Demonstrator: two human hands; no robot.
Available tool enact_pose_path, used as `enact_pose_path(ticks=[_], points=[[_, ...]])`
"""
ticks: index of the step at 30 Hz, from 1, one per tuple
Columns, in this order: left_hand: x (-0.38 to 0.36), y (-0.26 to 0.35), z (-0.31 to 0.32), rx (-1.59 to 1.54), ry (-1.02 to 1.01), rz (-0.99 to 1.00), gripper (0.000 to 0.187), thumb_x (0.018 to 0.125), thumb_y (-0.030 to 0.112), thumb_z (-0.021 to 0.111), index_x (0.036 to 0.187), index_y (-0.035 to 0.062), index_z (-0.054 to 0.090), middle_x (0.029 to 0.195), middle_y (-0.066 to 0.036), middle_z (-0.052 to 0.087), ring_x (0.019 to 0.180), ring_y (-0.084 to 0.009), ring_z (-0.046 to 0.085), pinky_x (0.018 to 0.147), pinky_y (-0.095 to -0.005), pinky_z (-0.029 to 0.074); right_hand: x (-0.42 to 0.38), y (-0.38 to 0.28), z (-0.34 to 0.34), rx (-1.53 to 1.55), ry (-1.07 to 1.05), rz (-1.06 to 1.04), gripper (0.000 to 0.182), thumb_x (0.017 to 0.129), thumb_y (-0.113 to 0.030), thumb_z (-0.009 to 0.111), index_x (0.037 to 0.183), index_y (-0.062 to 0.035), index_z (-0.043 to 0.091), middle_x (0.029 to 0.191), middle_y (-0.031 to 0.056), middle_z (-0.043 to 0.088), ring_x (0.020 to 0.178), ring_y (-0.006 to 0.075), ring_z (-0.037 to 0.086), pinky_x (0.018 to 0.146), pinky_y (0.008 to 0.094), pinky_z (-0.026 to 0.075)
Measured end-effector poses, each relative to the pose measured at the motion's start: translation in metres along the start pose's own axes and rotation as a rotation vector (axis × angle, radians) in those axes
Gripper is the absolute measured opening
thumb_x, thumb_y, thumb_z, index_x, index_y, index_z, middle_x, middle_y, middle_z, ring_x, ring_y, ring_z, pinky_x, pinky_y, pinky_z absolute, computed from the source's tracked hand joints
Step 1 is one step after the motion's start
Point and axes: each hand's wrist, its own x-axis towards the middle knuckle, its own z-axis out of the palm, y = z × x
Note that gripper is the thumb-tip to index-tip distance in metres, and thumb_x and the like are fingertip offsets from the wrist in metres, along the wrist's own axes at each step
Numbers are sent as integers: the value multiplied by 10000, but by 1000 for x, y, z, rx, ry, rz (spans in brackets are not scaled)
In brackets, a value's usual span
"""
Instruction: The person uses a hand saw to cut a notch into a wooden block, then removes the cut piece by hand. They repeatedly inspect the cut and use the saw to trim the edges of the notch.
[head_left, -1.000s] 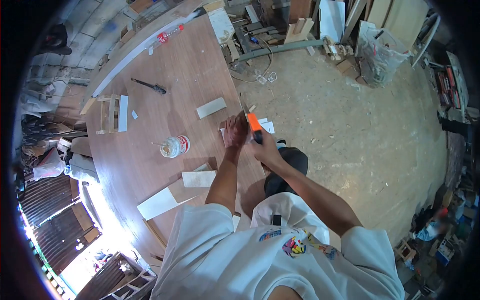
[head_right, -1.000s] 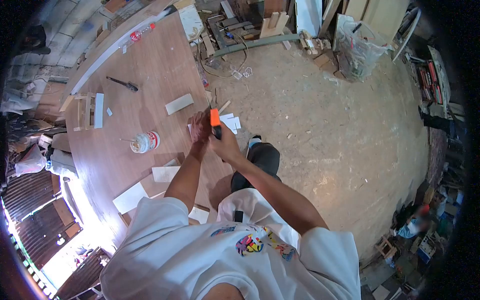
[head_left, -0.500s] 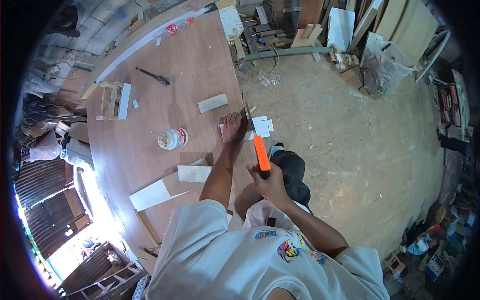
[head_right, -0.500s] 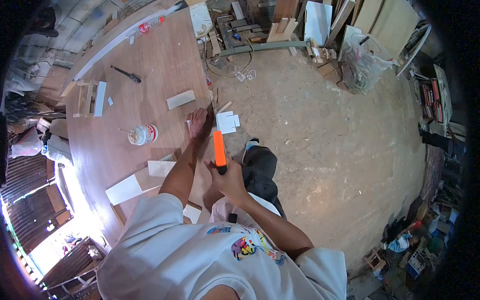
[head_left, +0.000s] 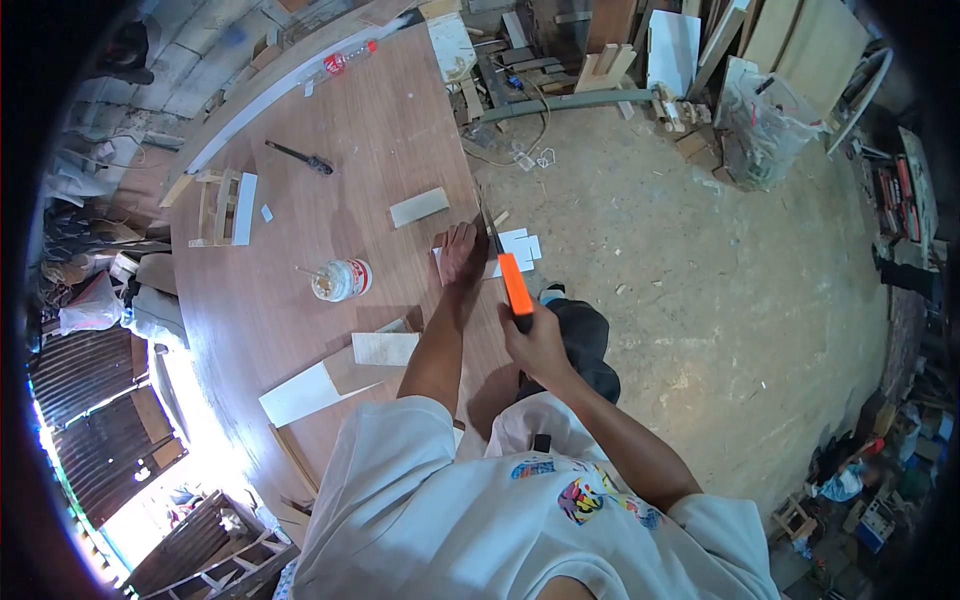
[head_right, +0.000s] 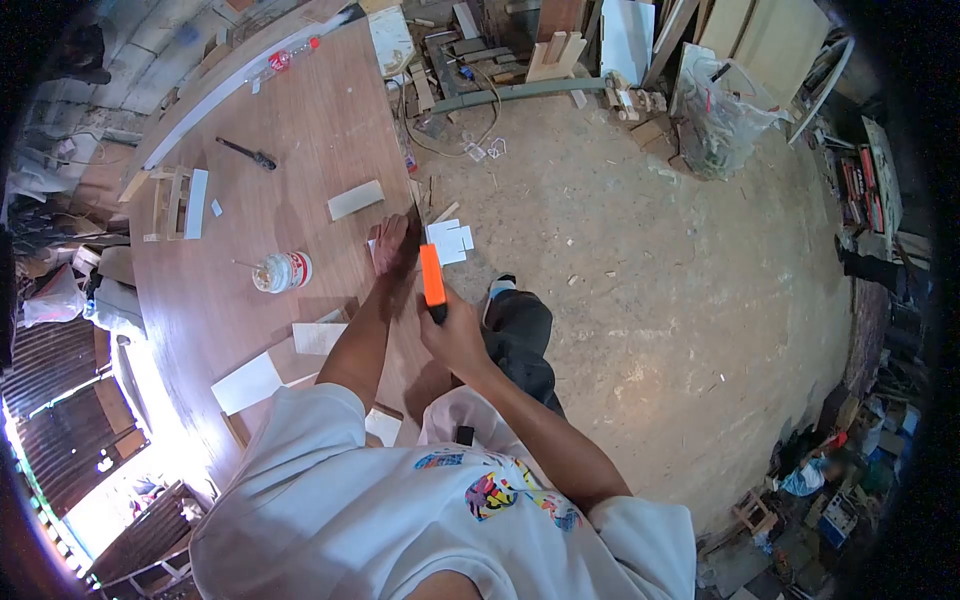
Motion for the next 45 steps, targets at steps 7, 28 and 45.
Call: enact_pose_path(ticks=[7, 28, 45], points=[[3, -5, 2, 36, -13, 7, 147, 857, 181, 522, 806, 46, 550, 822, -107, 538, 820, -289, 527, 788, -395, 414, -32, -49, -10, -77, -32, -84, 241, 827, -183, 673, 753, -8, 524, 575, 44, 483, 532, 95, 467, 493, 287, 384], [-5, -9, 9, -8, -63, -23, 99, 831, 146, 528, 853, 58, 566, 830, -111, 546, 873, -288, 519, 800, -402, 418, -15, 20, 4, -59, 73, -15, 72, 720, 4, 590, 719, 6, 518, 591, 78, 523, 556, 126, 497, 533, 319, 423], [-5, -11, 8, 46, -72, 24, 107, 799, 183, 568, 855, 93, 560, 861, -72, 546, 876, -242, 523, 797, -387, 396, 23, 41, 21, 16, 56, -115, 84, 733, -5, 589, 738, 6, 506, 588, 89, 498, 550, 130, 469, 530, 314, 407]])
